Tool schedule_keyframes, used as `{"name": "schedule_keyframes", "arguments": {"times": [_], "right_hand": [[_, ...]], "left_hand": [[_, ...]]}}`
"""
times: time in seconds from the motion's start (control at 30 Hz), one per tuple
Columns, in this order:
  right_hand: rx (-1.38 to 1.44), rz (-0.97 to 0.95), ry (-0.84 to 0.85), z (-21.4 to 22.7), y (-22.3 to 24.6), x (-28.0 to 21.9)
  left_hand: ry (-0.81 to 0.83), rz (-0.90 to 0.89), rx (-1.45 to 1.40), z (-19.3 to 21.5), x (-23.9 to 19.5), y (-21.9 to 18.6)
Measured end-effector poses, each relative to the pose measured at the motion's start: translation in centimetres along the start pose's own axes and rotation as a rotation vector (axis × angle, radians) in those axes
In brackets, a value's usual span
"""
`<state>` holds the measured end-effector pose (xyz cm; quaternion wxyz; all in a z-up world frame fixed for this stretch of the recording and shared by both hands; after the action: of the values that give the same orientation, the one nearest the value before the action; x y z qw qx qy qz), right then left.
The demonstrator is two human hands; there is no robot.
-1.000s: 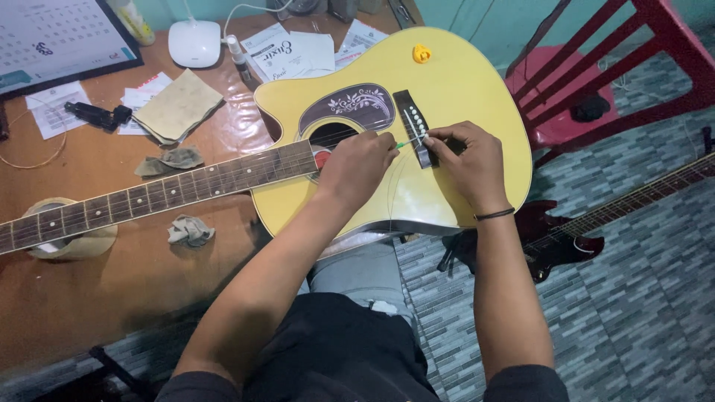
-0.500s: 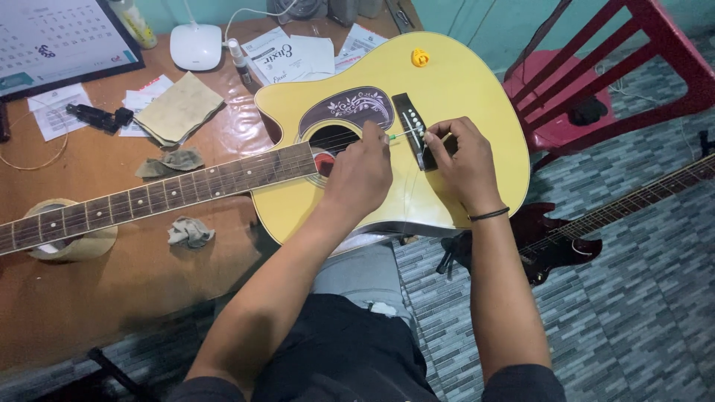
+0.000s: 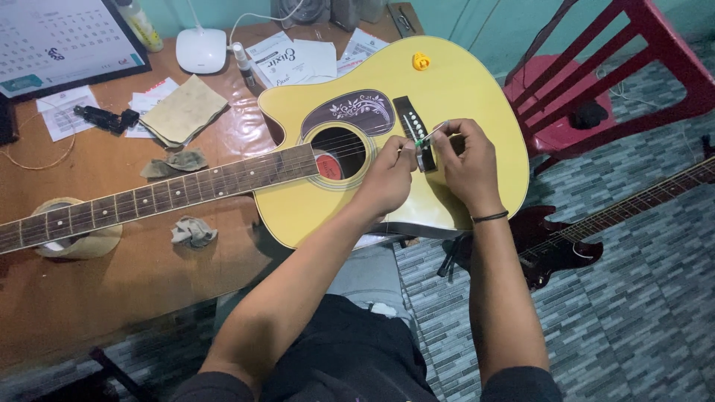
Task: The person tunes the guitar by turning the tuning pegs on the headstock. They then remove a guitar string from the bridge and proceed to thread a new string through the bridge pin and the nut at the headstock.
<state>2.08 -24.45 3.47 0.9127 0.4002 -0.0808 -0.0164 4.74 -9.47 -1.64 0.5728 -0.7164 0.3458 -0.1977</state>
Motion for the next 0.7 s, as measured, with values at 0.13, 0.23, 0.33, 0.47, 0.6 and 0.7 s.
{"name": "schedule_keyframes", "arguments": {"times": [0.13, 0.23, 0.33, 0.47, 0.6, 0.7], "right_hand": [[0.159, -0.049, -0.023, 0.6, 0.6, -0.5], [0.433, -0.006, 0.003, 0.3, 0.8, -0.2], [0.524, 0.03, 0.062, -0.8, 3.1, 0.9], [0.639, 0.129, 0.245, -5.2, 7.5, 4.1], [0.437, 0.331, 0.42, -12.4, 14.0, 9.0], [0.217, 0.282, 0.517, -19.2, 18.2, 11.8]], "left_hand": [[-0.005, -0.082, 0.001, -0.5, -1.8, -2.6], [-0.025, -0.103, -0.113, 0.4, -2.6, -2.3], [-0.116, -0.125, -0.234, 3.1, -4.9, -2.3], [-0.251, -0.196, -0.283, 9.7, -9.0, -2.6], [-0.503, -0.245, -0.259, 19.4, -13.4, -2.0], [-0.646, -0.238, -0.397, 25.0, -15.8, -1.3]]}}
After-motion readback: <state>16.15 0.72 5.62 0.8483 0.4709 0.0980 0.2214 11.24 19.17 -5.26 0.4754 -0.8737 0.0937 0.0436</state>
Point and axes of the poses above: each hand's wrist, its own x-axis towards the middle knuckle, its own z-axis out of the back of the hand, y = z × x, the point moved 8 cm from there along x, towards the middle knuckle, and after that the axes turned 15 degrees about y, right-handed, at the moved point
